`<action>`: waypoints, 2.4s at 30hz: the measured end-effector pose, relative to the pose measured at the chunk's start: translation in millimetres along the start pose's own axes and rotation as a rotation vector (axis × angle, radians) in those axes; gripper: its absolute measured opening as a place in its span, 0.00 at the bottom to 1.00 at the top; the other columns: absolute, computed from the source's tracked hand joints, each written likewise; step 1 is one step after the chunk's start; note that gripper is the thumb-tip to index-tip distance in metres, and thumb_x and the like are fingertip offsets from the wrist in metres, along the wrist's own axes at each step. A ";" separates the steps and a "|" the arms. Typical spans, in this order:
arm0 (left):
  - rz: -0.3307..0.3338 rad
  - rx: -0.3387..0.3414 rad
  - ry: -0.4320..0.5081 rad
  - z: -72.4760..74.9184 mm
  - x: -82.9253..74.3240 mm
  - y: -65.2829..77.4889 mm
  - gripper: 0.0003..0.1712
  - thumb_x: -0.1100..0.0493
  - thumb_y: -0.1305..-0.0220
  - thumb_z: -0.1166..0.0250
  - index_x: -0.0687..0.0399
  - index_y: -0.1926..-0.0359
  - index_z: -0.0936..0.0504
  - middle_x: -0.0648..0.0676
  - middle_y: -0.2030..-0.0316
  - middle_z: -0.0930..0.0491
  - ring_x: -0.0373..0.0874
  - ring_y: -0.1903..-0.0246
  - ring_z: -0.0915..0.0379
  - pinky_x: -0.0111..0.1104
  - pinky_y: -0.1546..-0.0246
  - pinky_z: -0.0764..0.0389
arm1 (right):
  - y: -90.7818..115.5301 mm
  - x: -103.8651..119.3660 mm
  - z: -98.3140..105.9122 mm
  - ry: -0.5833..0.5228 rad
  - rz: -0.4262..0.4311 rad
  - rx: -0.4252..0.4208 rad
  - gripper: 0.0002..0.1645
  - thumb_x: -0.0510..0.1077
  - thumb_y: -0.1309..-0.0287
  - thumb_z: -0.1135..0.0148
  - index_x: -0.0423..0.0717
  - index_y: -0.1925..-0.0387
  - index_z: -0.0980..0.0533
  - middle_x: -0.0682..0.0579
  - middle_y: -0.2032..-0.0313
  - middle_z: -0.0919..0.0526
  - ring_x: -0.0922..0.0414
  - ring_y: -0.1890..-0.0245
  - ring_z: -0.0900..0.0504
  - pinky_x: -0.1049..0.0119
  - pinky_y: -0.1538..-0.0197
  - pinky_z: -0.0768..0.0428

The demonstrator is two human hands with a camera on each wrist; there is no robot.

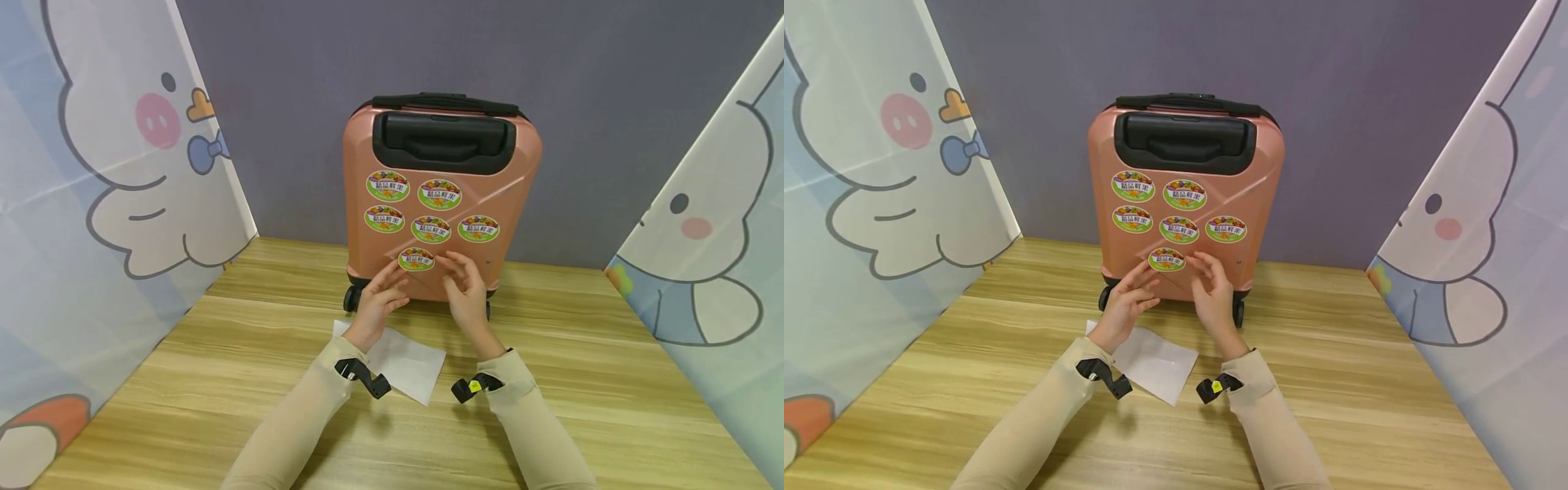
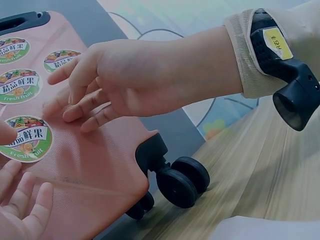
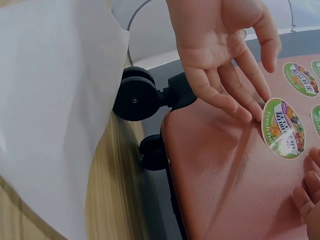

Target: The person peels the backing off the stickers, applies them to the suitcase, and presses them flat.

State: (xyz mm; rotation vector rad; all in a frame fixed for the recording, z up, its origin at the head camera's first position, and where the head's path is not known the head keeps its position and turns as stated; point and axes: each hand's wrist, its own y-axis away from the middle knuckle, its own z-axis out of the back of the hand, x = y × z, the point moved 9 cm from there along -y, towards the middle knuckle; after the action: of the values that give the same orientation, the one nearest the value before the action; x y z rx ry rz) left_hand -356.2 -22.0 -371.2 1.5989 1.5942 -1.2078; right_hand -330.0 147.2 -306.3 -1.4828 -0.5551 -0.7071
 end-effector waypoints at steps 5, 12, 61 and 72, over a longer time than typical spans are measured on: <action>-0.004 -0.003 -0.001 1.3 -1.2 1.9 0.39 0.77 0.40 0.47 0.58 0.26 0.36 0.59 0.36 0.28 0.46 0.46 0.28 0.31 0.57 0.20 | -0.3 -8.5 3.6 -0.036 0.023 -0.040 0.23 0.18 0.40 0.51 0.25 0.43 0.32 0.27 0.50 0.24 0.38 0.49 0.26 0.62 0.47 0.27; -0.006 -0.003 0.010 3.4 -3.4 3.2 0.39 0.77 0.39 0.47 0.60 0.26 0.37 0.62 0.34 0.30 0.44 0.47 0.25 0.32 0.56 0.20 | -3.2 -12.7 -6.7 -0.145 0.012 0.040 0.21 0.20 0.39 0.49 0.23 0.44 0.34 0.25 0.50 0.25 0.49 0.52 0.20 0.65 0.48 0.22; 0.024 0.051 0.018 -20.8 -28.3 -30.6 0.24 0.70 0.33 0.47 0.70 0.37 0.26 0.59 0.43 0.21 0.47 0.47 0.23 0.42 0.45 0.23 | -3.1 -25.5 -4.8 -0.199 -0.103 0.065 0.22 0.19 0.38 0.52 0.22 0.42 0.34 0.22 0.49 0.26 0.53 0.52 0.19 0.64 0.48 0.20; -0.029 0.032 0.001 3.7 -34.5 -25.1 0.24 0.70 0.32 0.49 0.71 0.36 0.27 0.60 0.44 0.20 0.47 0.45 0.24 0.41 0.44 0.24 | 2.5 -26.9 3.8 -0.195 -0.094 0.088 0.22 0.22 0.37 0.47 0.22 0.41 0.34 0.25 0.47 0.25 0.57 0.49 0.20 0.69 0.46 0.22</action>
State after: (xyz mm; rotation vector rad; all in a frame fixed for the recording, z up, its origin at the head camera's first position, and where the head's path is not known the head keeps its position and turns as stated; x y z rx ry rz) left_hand -377.2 -37.8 -337.5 1.6011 1.6116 -1.2536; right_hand -346.3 153.2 -327.3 -1.4589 -0.7997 -0.6056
